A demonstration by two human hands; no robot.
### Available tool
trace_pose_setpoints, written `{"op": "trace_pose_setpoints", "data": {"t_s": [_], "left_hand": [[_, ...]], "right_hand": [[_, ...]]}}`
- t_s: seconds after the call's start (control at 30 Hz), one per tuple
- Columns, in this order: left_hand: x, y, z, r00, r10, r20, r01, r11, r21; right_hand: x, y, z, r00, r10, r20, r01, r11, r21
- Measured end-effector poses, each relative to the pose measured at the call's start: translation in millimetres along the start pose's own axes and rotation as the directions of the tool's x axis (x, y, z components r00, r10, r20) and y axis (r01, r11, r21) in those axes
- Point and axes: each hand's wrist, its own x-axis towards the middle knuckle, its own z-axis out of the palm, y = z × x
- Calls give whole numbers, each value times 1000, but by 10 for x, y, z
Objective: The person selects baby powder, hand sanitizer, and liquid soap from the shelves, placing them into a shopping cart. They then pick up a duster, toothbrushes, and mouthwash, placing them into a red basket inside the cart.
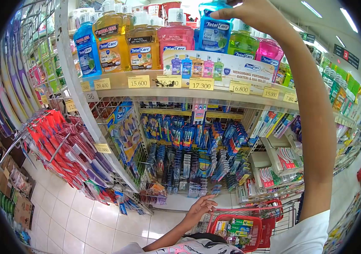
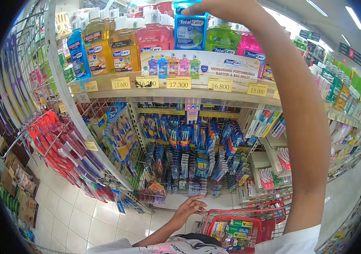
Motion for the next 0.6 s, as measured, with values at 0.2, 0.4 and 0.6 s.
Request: {"op": "trace_pose_setpoints", "data": {"t_s": [0.2, 0.4, 0.6], "left_hand": [[-2, -72, -20, 1000, -12, 6, 12, 1000, -6], [-2, -62, -19, 999, -39, -6, 39, 999, 2], [13, -65, -7, 998, -61, -25, 61, 998, -2]], "right_hand": [[-84, -160, 62, 943, 195, 268, -198, 980, -19], [-113, -118, 105, 955, 153, 254, -125, 985, -121], [-156, -73, 135, 937, 196, 287, -185, 980, -67]]}}
